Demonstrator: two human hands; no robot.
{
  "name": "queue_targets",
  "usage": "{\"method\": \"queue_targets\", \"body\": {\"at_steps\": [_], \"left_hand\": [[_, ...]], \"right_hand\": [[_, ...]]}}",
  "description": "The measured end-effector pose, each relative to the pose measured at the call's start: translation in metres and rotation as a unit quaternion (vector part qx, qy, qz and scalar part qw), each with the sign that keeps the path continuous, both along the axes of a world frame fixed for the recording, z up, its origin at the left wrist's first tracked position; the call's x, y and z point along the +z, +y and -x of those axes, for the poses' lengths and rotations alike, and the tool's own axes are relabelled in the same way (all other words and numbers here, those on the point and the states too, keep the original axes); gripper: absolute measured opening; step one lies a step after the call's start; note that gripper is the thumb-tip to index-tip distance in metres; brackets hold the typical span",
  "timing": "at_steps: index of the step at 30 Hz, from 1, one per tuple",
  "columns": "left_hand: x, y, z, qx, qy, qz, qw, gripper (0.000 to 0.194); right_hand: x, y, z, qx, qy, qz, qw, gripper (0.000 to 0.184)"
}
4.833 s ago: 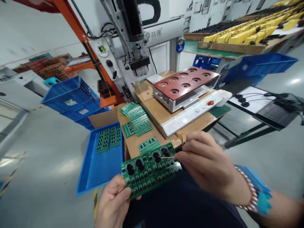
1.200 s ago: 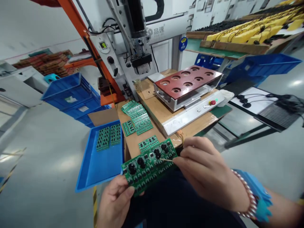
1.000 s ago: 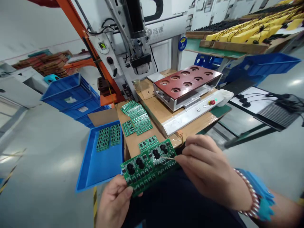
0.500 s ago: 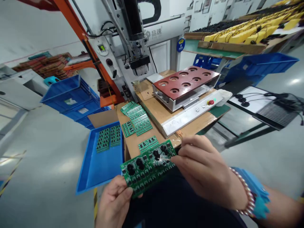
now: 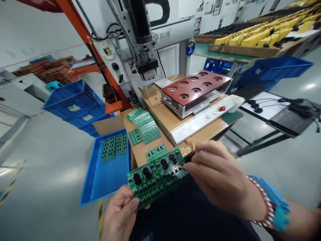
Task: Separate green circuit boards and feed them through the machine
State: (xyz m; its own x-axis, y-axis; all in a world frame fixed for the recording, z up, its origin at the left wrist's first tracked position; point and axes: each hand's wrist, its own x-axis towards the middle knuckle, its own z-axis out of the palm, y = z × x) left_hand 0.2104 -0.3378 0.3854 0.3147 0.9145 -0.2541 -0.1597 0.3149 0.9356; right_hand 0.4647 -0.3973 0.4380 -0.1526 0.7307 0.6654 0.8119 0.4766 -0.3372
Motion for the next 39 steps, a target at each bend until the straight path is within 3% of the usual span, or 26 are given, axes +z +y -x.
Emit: {"method": "queue_targets", "body": {"at_steps": [15, 39], "left_hand": [[-0.004, -0.001, 0.002, 0.015, -0.004, 0.024, 1.0, 0.012], [-0.004, -0.002, 0.003, 0.02, 0.006, 0.007, 1.0, 0.016]], "right_hand": [[-0.001, -0.003, -0.006, 0.022, 0.02, 0.022, 0.999, 0.014], [0.003, -0.005, -0.013, -0.012, 0.014, 0.01, 1.0, 0.018]]}}
